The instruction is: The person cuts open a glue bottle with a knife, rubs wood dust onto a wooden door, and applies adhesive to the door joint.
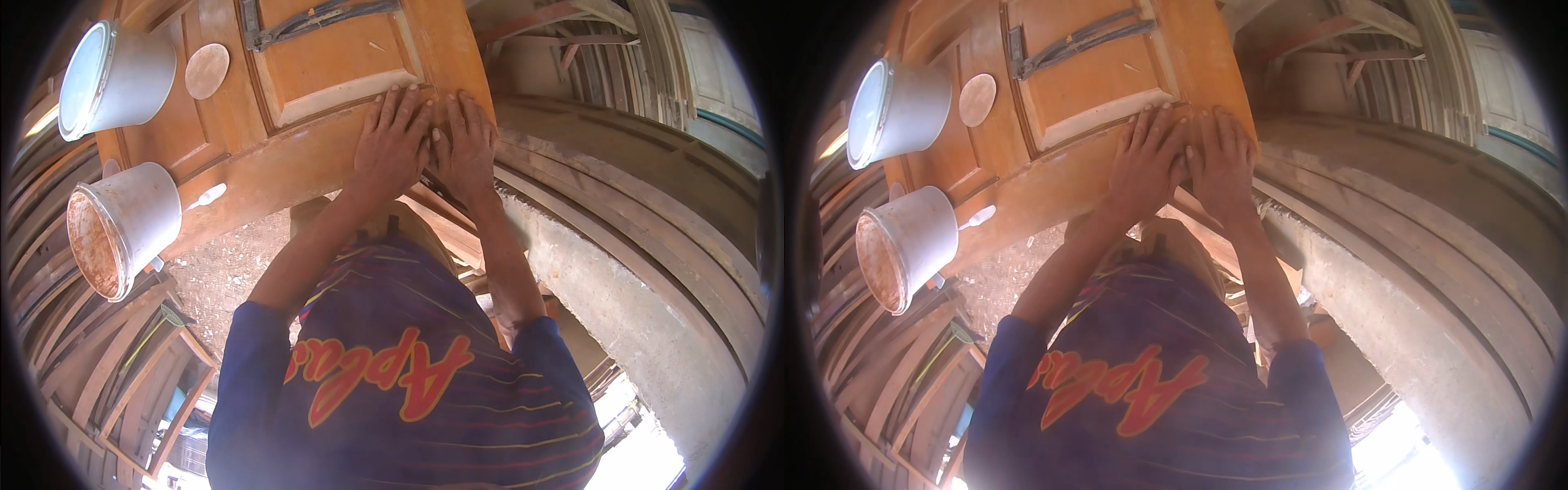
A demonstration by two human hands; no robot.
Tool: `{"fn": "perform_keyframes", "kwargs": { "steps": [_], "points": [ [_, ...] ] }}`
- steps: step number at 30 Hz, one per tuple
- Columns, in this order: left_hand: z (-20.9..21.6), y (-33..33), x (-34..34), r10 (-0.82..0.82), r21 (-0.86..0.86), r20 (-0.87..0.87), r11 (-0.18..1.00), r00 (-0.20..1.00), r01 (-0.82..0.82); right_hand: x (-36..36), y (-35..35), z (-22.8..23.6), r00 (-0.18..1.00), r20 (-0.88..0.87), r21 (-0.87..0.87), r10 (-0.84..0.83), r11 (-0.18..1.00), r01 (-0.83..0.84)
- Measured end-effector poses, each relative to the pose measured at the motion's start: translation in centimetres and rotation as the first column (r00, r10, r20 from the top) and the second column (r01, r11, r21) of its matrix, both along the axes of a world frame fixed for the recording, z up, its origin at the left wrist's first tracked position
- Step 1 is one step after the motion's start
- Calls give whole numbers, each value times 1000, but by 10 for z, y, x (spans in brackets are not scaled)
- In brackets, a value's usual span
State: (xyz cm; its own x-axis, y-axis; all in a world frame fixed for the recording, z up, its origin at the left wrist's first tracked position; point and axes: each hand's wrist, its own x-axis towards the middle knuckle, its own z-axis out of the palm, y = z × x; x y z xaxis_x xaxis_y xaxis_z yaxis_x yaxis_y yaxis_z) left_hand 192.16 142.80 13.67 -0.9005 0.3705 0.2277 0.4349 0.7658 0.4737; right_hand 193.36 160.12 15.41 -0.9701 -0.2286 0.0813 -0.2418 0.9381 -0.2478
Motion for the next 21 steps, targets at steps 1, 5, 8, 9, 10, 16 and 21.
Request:
{"fn": "perform_keyframes", "kwargs": {
  "steps": [1, 5, 8, 9, 10, 16, 21],
  "points": [
    [0, 2, -2, 2, 0, -4, 1000, 1000, -2, -4, 1, -3, 999, 1, -120, -36, 992, 36],
    [4, 9, -7, 13, -36, 6, 999, 1000, -12, -8, 3, -11, 999, -40, 45, -19, 999, 21],
    [2, 9, -13, 34, -47, 22, 998, 999, -33, -17, 3, -8, 1000, -4, 33, 4, 999, -4],
    [2, 9, -10, 32, -38, 50, 999, 998, -30, -15, 2, -8, 1000, -20, 41, 12, 999, -11],
    [2, 10, -10, 33, -35, 54, 999, 998, -31, -13, 2, -7, 999, -36, 50, 20, 999, -18],
    [-2, 9, -18, 14, -37, 11, 999, 1000, -13, -17, 3, -4, 998, -46, -14, 36, 999, -37],
    [-4, 3, -14, 0, -54, -14, 999, 1000, -1, -13, 7, -6, 999, 3, 4, 46, 999, -46]
  ]
}}
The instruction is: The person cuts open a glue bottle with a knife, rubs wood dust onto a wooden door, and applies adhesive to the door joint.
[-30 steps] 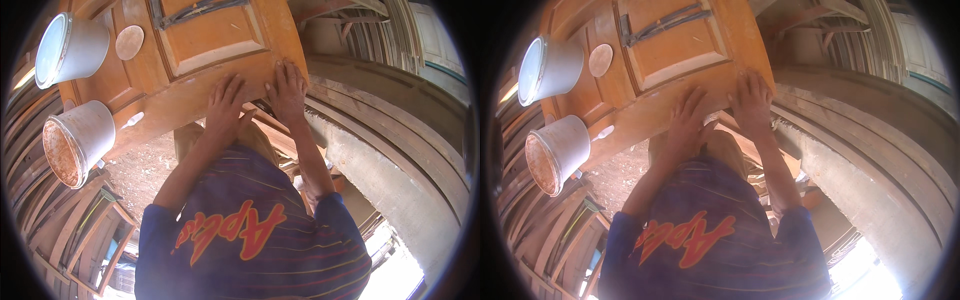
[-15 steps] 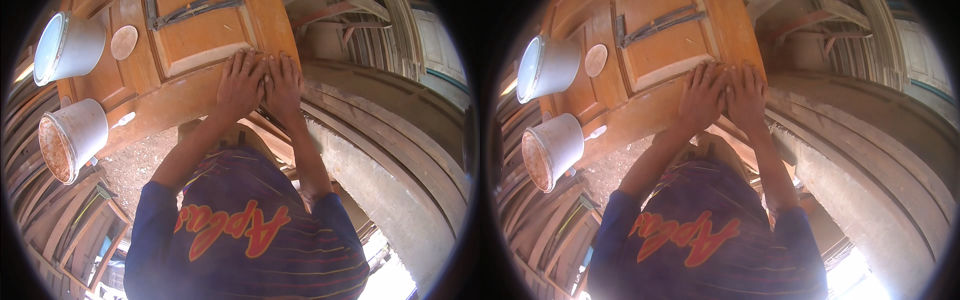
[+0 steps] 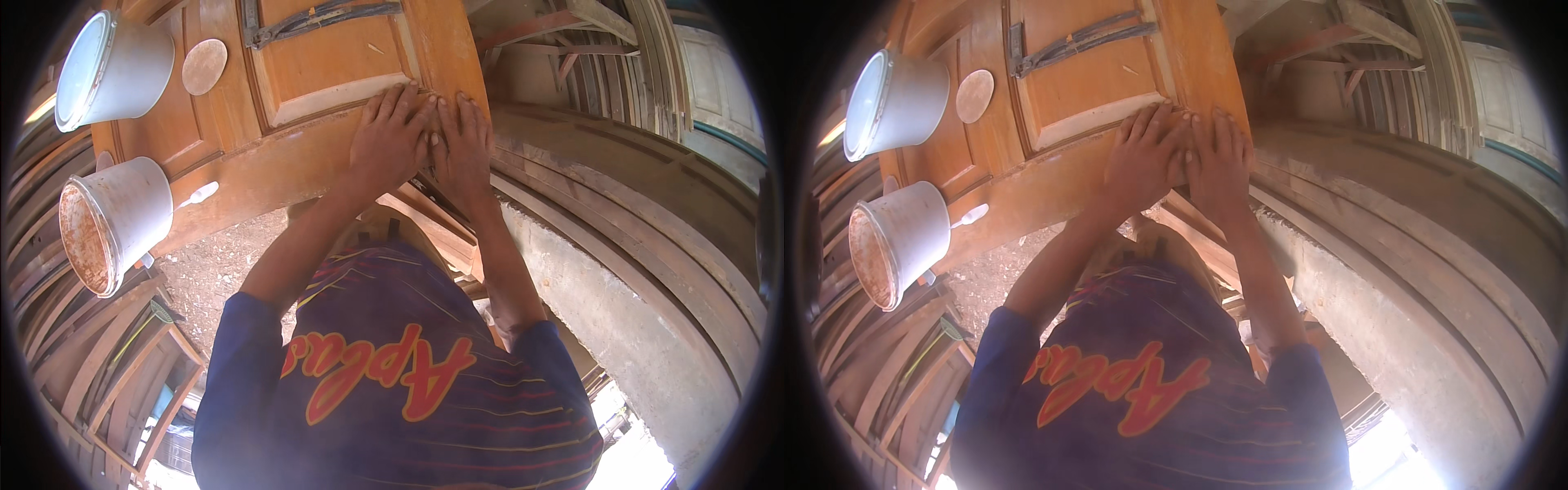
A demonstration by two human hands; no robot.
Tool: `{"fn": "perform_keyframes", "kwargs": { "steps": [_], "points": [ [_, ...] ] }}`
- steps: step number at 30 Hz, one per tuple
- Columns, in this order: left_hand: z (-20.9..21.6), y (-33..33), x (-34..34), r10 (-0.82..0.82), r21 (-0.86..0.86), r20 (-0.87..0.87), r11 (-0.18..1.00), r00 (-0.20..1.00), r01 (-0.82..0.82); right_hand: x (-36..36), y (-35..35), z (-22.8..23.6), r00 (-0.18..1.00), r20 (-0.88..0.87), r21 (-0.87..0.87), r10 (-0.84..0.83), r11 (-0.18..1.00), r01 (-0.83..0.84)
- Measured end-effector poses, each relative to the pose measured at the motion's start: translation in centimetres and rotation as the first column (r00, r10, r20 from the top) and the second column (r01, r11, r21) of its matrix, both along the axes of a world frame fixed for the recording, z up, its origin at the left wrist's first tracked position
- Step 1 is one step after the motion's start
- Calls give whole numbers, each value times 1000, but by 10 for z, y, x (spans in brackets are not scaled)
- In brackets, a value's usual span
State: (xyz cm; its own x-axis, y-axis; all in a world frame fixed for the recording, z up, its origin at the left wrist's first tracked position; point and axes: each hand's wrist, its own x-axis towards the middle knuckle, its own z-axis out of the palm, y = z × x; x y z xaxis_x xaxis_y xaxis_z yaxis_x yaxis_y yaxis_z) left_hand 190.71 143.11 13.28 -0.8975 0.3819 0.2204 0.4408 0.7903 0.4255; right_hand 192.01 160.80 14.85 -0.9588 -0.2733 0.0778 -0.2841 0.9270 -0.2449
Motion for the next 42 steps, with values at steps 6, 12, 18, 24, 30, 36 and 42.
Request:
{"fn": "perform_keyframes", "kwargs": {
  "steps": [6, 12, 18, 24, 30, 36, 42],
  "points": [
    [-3, -1, -5, -3, 31, -12, 1000, 1000, 3, 3, -5, 2, 999, -31, 25, 15, 1000, -14],
    [-7, -3, -9, 18, 159, 0, 987, 1000, -18, 7, -14, 9, 1000, -2, 106, 16, 994, -15],
    [-1, -3, -9, -7, 129, -34, 992, 999, 12, 13, -12, 10, 1000, 21, 45, -11, 999, 10],
    [-4, -5, -4, -31, 64, -75, 997, 997, 36, 24, -7, 16, 998, 61, 78, 15, 997, -20],
    [-9, -3, -7, 7, 128, -51, 992, 999, 0, 39, -9, 22, 995, 102, 93, 9, 996, -18],
    [-6, -1, -9, 14, 101, -70, 995, 997, -6, 16, -2, 23, 994, 103, -8, -44, 999, 45],
    [-3, 1, -7, -2, 52, 1, 999, 1000, 2, 34, 0, 18, 995, 99, 102, -12, 995, 2]
  ]
}}
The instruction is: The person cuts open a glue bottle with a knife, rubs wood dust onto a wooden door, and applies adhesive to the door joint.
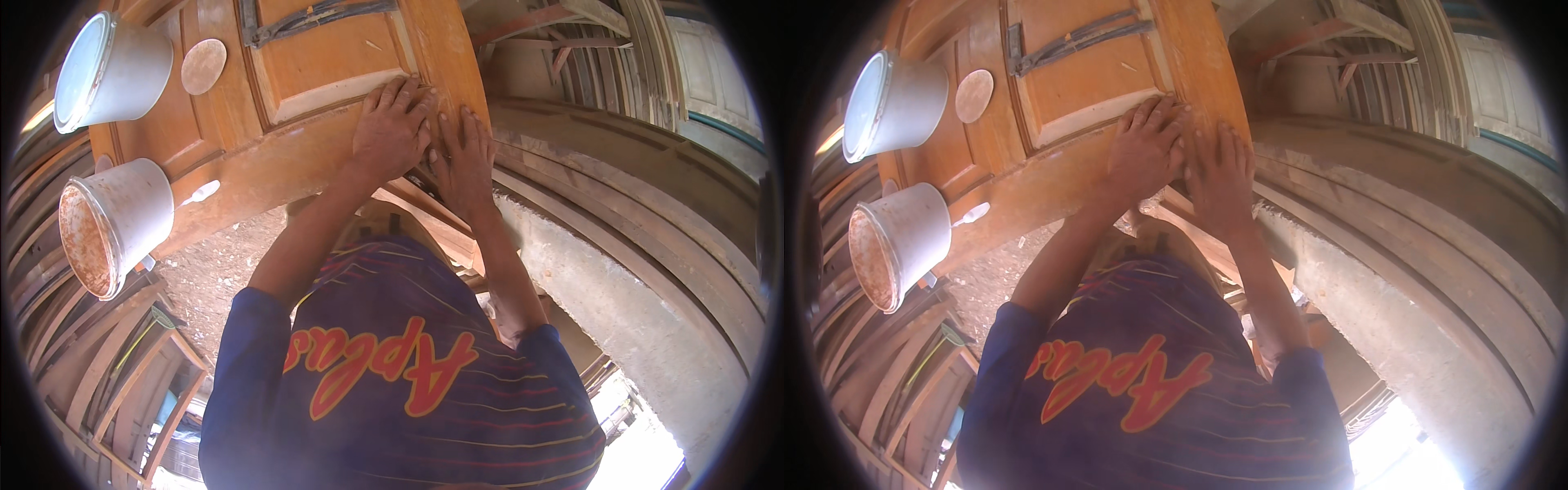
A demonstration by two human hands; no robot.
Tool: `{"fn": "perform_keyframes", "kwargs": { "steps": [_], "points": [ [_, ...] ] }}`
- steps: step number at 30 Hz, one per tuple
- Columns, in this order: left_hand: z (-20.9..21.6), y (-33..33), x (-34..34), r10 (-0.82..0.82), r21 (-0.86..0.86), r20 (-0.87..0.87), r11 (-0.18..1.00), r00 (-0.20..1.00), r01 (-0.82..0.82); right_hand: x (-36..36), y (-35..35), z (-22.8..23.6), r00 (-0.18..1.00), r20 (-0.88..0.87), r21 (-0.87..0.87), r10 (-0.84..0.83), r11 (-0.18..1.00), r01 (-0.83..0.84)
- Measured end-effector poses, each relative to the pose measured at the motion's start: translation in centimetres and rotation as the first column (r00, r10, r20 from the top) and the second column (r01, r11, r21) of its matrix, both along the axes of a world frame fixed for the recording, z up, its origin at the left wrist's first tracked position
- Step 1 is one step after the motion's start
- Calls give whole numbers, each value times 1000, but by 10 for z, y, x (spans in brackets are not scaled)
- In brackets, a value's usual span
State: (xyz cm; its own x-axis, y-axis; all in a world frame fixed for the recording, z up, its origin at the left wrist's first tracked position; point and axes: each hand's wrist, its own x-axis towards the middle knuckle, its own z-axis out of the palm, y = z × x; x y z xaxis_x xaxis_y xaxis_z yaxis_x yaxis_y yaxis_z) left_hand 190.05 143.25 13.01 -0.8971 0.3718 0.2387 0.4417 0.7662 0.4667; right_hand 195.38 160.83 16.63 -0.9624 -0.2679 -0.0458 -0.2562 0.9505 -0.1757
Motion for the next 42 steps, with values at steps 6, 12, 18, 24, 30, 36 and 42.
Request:
{"fn": "perform_keyframes", "kwargs": {
  "steps": [6, 12, 18, 24, 30, 36, 42],
  "points": [
    [-5, -2, 0, -25, 71, -63, 997, 998, 29, 9, -9, 8, 999, 39, 9, 6, 1000, -6],
    [-7, -1, 2, 10, 119, -86, 993, 996, 0, 20, -5, -5, 999, 39, 27, -38, 999, 37],
    [-6, -6, -2, -14, 95, -110, 995, 994, 24, 14, 5, -4, 997, 33, -53, -65, 996, 66],
    [-8, -6, -2, -17, 49, -120, 999, 993, 23, 27, 7, -10, 1000, 8, -18, -26, 999, 27],
    [-7, -3, 3, -20, 116, -82, 993, 996, 30, 36, 3, -7, 996, 75, 65, -39, 997, 34],
    [-6, -4, 0, -17, 116, -124, 993, 992, 31, 37, 11, -17, 997, 36, -35, -66, 997, 67],
    [-9, -3, 1, 5, 108, -151, 994, 988, 11, 35, 16, -19, 999, 10, -19, -52, 998, 52]
  ]
}}
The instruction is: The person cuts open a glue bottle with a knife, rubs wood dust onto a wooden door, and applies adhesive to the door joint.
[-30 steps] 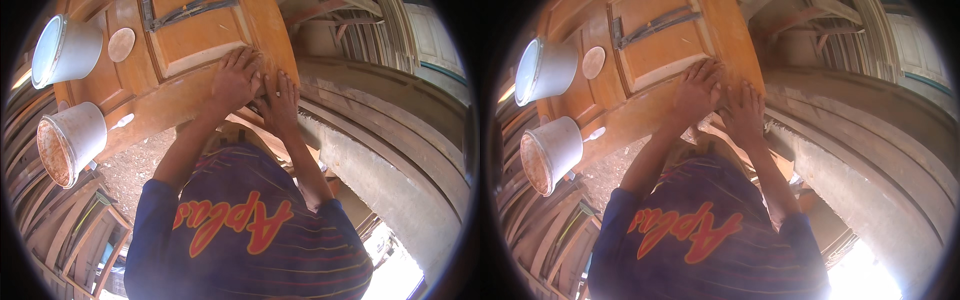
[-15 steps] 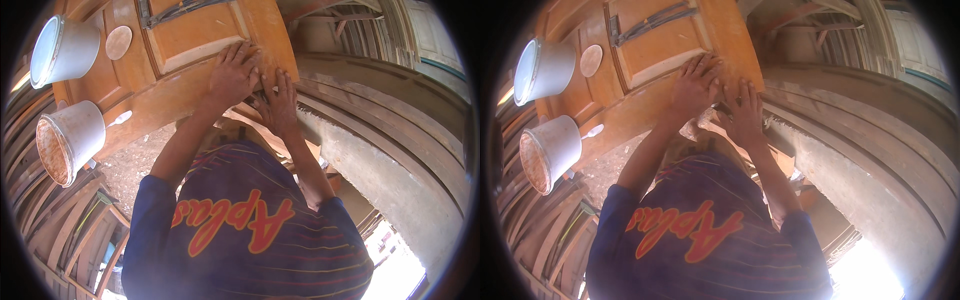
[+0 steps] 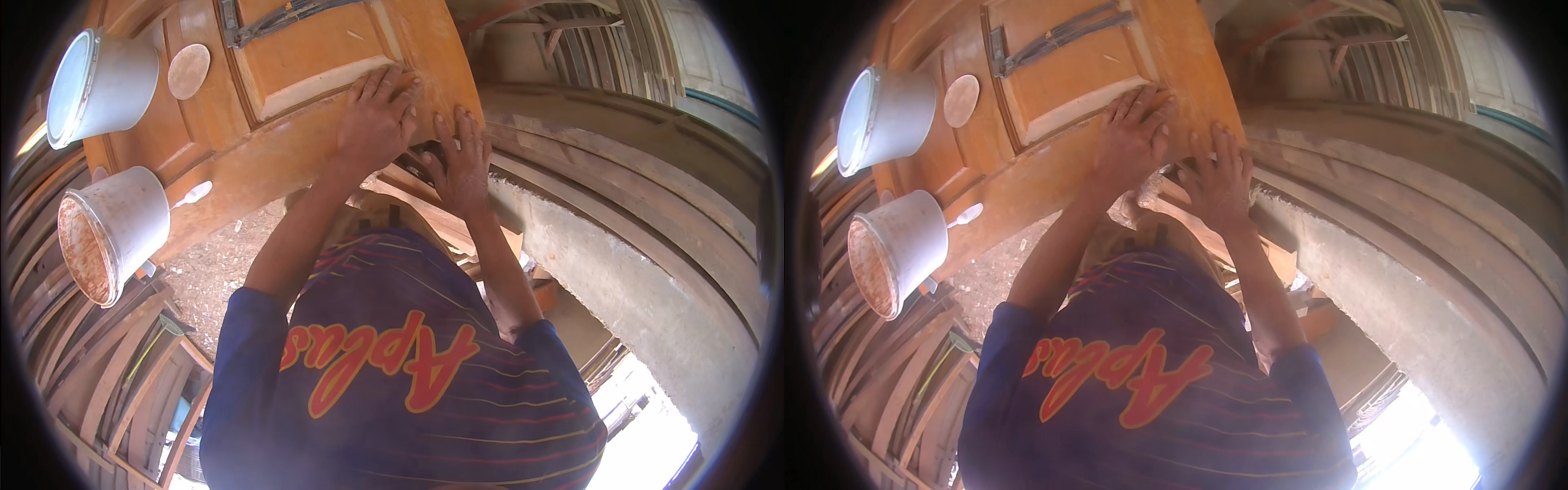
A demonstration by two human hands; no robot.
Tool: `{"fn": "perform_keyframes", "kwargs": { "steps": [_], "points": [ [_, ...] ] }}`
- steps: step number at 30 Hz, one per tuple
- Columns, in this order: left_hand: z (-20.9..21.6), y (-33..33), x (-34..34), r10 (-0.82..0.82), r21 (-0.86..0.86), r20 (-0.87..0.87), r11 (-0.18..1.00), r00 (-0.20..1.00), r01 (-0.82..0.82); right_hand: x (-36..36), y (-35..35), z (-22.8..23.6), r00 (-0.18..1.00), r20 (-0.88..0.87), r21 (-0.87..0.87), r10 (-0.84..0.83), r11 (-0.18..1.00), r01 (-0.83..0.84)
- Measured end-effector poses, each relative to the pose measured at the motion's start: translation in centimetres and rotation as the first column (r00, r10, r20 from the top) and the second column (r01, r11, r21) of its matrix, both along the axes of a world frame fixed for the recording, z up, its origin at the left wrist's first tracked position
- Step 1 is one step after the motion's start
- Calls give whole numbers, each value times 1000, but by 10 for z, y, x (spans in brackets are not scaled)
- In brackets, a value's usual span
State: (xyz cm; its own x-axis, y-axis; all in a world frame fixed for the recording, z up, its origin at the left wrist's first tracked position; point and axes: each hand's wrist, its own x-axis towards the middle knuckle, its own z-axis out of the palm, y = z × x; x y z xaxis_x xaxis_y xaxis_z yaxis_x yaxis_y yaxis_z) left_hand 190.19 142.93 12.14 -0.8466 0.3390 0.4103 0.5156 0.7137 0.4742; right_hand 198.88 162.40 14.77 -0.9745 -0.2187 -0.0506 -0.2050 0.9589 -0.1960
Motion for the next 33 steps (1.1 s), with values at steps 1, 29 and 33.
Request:
{"fn": "perform_keyframes", "kwargs": {
  "steps": [1, 29, 33],
  "points": [
    [0, -1, 1, -2, -1, 1, 1000, 1000, 2, -1, 1, 0, 999, -29, -6, 13, 1000, -13],
    [2, 0, -3, 3, 91, 31, 996, 1000, -6, -12, -14, 2, 999, 19, 81, 41, 996, -42],
    [2, -2, -3, 6, 92, 34, 996, 999, -9, -22, -10, 3, 999, -12, -64, -36, 997, 35]
  ]
}}
